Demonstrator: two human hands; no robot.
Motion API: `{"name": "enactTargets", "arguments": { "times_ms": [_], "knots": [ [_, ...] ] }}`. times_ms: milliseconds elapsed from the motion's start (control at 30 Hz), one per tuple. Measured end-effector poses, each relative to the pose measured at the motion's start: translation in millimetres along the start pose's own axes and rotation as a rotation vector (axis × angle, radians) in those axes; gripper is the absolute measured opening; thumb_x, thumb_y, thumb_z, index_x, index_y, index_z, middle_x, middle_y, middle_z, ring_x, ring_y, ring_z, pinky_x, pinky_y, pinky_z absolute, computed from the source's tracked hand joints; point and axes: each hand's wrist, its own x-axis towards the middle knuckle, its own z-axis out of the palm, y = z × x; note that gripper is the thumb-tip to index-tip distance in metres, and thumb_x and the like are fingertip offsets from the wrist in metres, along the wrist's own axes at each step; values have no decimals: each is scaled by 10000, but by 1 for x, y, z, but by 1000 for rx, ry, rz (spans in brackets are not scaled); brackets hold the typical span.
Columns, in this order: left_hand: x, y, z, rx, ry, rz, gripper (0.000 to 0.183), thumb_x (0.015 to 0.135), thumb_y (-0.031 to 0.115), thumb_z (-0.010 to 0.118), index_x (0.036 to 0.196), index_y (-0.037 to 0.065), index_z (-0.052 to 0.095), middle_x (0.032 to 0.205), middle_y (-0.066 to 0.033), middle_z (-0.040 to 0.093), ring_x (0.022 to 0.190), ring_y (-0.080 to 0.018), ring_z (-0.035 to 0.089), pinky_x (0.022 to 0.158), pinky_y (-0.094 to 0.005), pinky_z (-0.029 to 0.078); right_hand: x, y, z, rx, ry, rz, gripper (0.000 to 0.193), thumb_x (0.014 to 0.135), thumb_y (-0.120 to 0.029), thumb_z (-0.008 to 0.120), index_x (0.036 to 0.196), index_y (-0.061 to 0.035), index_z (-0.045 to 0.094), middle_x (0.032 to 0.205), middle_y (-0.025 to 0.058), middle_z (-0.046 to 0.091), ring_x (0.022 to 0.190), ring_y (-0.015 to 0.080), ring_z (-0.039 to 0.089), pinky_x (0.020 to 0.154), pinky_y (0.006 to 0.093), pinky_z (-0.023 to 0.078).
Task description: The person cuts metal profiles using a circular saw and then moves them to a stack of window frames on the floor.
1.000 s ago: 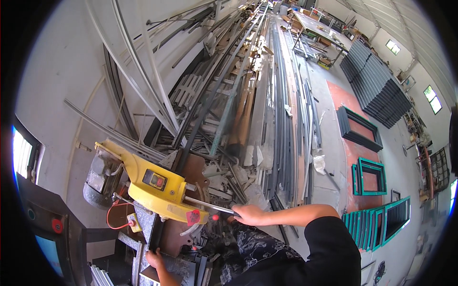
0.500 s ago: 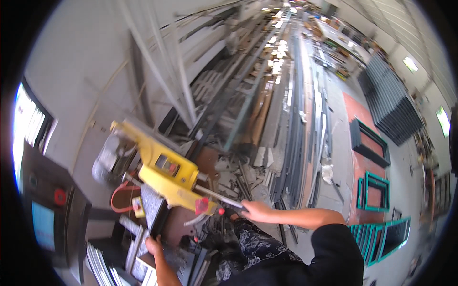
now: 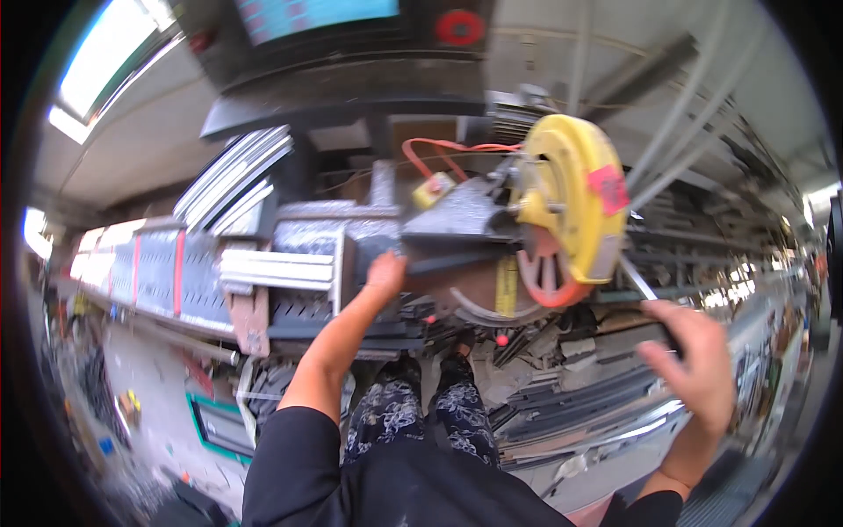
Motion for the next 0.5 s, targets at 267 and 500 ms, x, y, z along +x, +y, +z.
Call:
{"name": "enactTargets", "arguments": {
  "times_ms": [267, 500],
  "knots": [
    [-193, 56, -62, -299, 231, 36, 172, 750, 85, 630, 915, 58, 590, 881, -166, 559, 829, -394, 586, 721, -490, 470, -2, 3, -47, 140, 17, 201, 503, 777, -203, 716, 1225, -1, 607, 1098, 138, 647, 1042, 241, 606, 949, 354, 440],
    [-267, -109, -64, -108, 404, 6, 235, 785, 82, 601, 1012, 105, 655, 996, -101, 598, 1047, -298, 586, 1105, -511, 365, 8, 13, -47, 71, -31, 153, 559, 852, -337, 689, 1283, -3, 568, 1049, 90, 616, 917, 140, 571, 743, 252, 455]
  ]
}}
